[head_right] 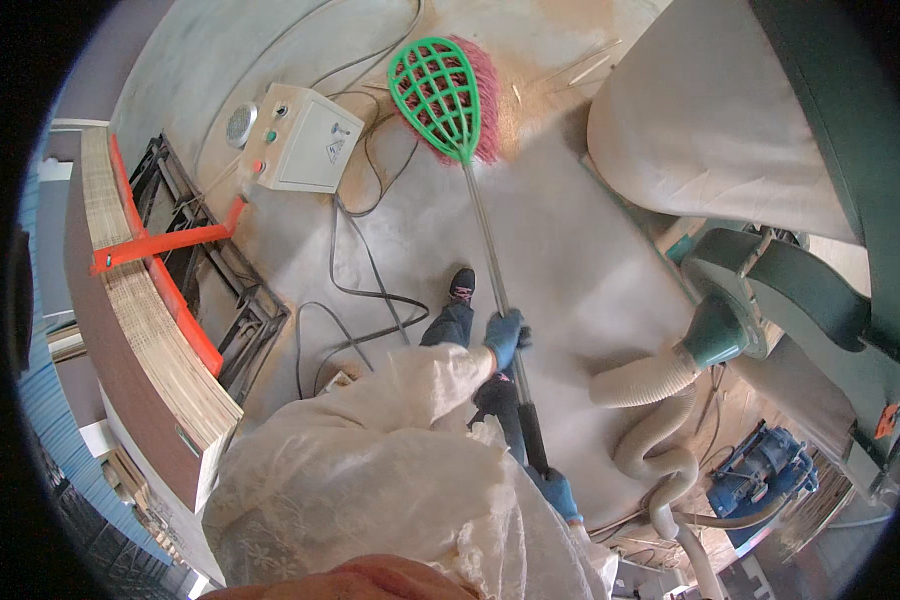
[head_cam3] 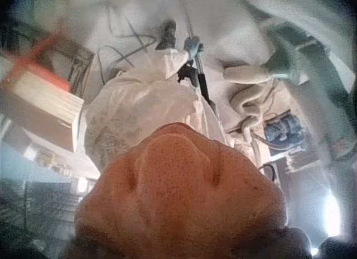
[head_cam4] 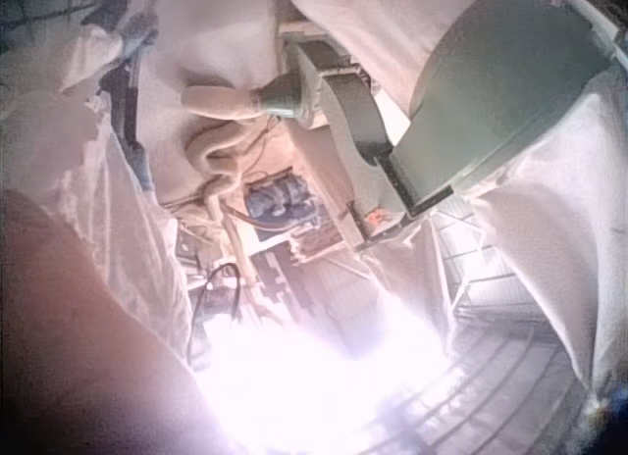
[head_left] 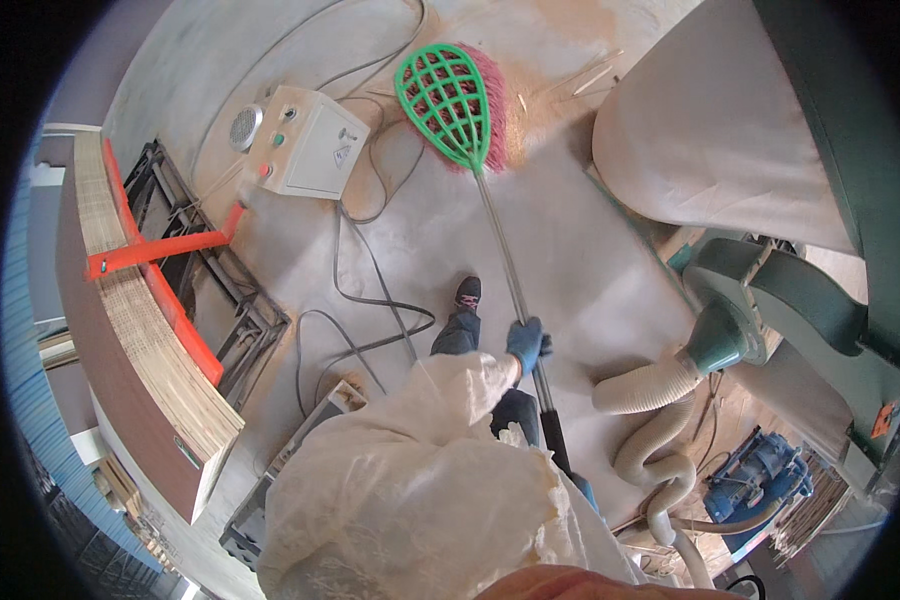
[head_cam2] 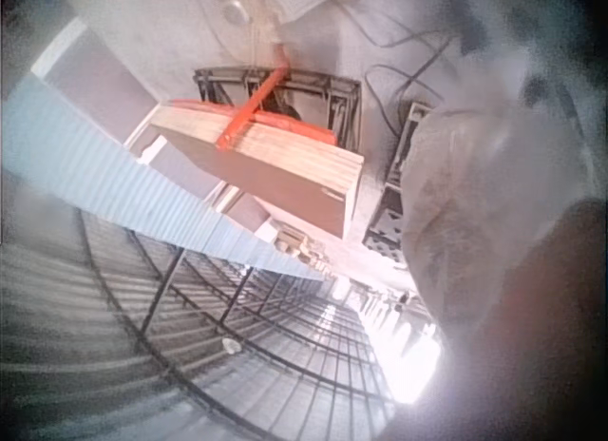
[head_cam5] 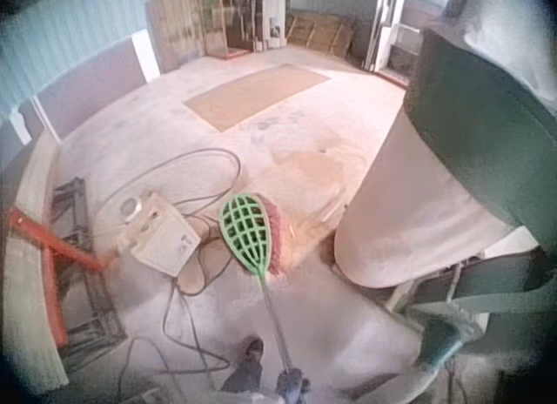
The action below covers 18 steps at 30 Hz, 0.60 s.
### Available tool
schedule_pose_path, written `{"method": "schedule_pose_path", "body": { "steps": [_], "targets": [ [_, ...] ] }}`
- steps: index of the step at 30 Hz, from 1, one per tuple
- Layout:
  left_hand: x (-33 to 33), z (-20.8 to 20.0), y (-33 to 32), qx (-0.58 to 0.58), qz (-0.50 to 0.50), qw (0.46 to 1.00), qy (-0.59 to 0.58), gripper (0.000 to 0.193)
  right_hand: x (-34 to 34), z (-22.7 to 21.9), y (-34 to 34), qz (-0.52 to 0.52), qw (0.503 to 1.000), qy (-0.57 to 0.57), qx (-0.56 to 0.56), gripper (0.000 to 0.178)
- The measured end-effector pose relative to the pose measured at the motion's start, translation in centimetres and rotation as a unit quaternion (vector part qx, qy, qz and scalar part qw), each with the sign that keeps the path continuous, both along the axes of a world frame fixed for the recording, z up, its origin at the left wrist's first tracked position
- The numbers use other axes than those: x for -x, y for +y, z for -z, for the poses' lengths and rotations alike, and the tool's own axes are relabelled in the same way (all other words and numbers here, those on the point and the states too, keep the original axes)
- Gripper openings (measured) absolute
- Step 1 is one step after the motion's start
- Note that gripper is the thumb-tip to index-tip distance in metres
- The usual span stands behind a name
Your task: The person sweeps sawdust and wood shavings on the workshop floor using a green broom with a long handle. They gather the debris into a pile, then pick up a few larger wood strips by hand and place them on a nearby stack of lumber.
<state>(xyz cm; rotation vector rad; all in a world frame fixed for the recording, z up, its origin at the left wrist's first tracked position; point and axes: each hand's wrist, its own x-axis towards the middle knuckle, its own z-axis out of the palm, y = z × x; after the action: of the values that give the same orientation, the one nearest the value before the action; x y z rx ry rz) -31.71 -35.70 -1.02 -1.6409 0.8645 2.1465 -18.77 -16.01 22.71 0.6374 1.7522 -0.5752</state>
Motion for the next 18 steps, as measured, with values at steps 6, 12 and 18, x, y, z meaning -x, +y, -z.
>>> {"method": "schedule_pose_path", "body": {
  "steps": [6,12,18],
  "targets": [
    [8.2,7.9,-12.3,-0.001,-0.046,0.999,-0.002,0.02,13.0,2.1,-12.0,-0.068,0.996,0.036,0.052,0.063],
    [7.4,10.7,-14.7,-0.079,-0.057,0.995,0.001,0.018,14.4,4.1,-15.2,-0.135,0.991,0.019,-0.002,0.065],
    [9.2,8.9,-10.8,-0.13,-0.027,0.991,-0.022,0.018,11.0,4.6,-12.0,-0.14,0.987,0.013,-0.076,0.066]
  ]
}}
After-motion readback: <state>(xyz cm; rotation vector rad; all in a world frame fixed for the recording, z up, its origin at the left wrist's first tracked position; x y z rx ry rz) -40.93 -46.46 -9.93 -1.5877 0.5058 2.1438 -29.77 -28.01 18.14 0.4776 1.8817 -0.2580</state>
